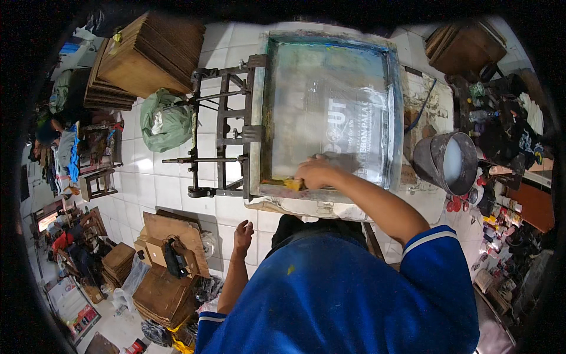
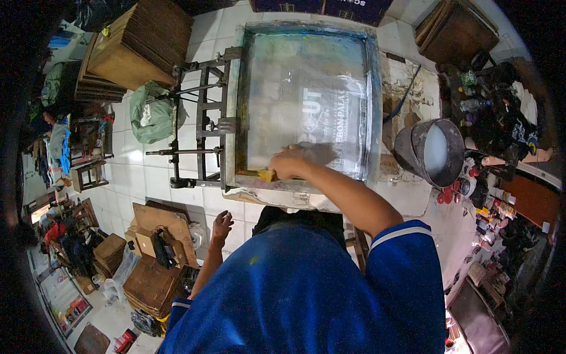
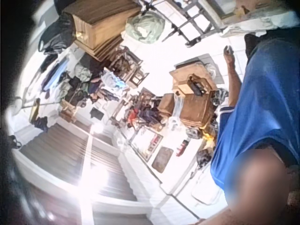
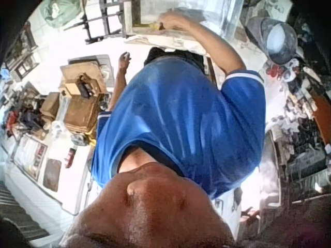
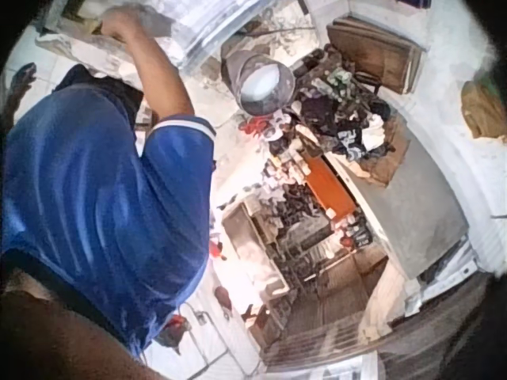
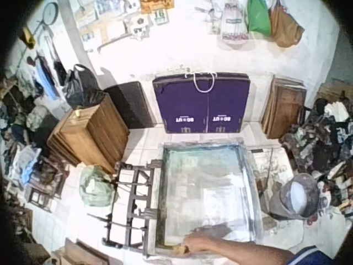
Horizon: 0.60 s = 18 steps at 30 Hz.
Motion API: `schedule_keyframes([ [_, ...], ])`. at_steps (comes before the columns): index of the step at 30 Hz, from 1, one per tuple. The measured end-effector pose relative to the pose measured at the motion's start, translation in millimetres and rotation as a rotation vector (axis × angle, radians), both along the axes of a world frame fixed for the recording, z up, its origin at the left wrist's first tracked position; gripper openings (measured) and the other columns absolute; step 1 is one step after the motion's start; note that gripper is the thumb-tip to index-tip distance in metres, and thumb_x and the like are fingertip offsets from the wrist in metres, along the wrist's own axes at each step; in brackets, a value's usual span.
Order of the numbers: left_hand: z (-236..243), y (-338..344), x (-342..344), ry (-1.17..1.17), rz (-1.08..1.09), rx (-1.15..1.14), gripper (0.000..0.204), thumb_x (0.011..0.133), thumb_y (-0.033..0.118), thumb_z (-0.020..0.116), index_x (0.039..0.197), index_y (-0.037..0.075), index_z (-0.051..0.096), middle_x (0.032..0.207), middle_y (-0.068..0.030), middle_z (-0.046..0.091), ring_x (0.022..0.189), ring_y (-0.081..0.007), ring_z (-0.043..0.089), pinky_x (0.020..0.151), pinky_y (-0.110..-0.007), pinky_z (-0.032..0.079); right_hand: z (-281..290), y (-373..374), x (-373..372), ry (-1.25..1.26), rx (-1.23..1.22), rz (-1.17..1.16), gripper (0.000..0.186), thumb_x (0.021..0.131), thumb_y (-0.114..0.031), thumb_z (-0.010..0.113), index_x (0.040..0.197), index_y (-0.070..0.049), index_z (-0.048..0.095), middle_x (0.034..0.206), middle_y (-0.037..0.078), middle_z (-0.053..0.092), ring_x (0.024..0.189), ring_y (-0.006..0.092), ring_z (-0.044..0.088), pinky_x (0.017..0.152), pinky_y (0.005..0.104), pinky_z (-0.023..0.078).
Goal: The person performs screen printing on purple tote bags. They place a bag under a screen, apply white ink with a squeegee, and lift the screen to reveal the printed logo. The person repeats this process for several bags and cleans the screen with a brush and water.
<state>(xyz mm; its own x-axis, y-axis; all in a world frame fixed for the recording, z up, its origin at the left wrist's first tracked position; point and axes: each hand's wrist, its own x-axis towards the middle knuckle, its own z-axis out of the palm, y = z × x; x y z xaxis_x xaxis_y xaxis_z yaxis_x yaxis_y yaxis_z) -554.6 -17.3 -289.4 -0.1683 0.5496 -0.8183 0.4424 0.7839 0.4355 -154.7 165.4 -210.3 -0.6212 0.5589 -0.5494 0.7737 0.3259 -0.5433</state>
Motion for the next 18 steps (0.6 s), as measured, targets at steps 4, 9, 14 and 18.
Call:
schedule_keyframes([
  [4,1.0,1.9,-8.5,0.022,0.009,-0.021,0.065,0.101,0.047,0.062,0.148,0.004,0.049,0.117,-0.0109,0.068,0.105,-0.0243,0.069,0.085,-0.039,0.054,-3.3,-29.3,73.2,-0.166,-0.019,0.145,0.028,0.084,-0.022,0.066,0.109,-0.021,0.077,0.115,0.009,0.071,0.105,0.034,0.066,0.091,0.0478,0.052],
  [9,-17.6,-0.6,-17.1,0.008,0.01,-0.029,0.062,0.101,0.045,0.062,0.146,0.004,0.05,0.115,-0.0085,0.069,0.102,-0.0231,0.07,0.08,-0.037,0.054,-13.8,-21.7,136.3,-0.083,0.426,-0.37,0.031,0.095,-0.04,0.061,0.102,-0.012,0.071,0.108,0.012,0.068,0.099,0.0365,0.066,0.086,0.0504,0.053],
  [14,-22.5,-4.4,-20.4,0.04,-0.013,-0.115,0.06,0.101,0.045,0.063,0.145,0.005,0.052,0.113,-0.0069,0.069,0.094,-0.0198,0.07,0.07,-0.034,0.052,-17.6,11.8,114.5,0.033,0.342,-0.878,0.032,0.103,-0.035,0.053,0.104,-0.008,0.069,0.112,0.013,0.066,0.101,0.0371,0.064,0.089,0.0489,0.053],
  [18,-14.6,12.9,-6.7,0.03,0.08,0.064,0.061,0.101,0.042,0.065,0.142,-0.002,0.053,0.11,-0.0156,0.072,0.094,-0.0207,0.07,0.071,-0.034,0.053,-12.4,-34.2,104.2,0.112,0.491,-0.105,0.042,0.092,-0.01,0.06,0.131,-0.023,0.069,0.116,0.008,0.06,0.109,0.0271,0.058,0.095,0.0405,0.051],
])
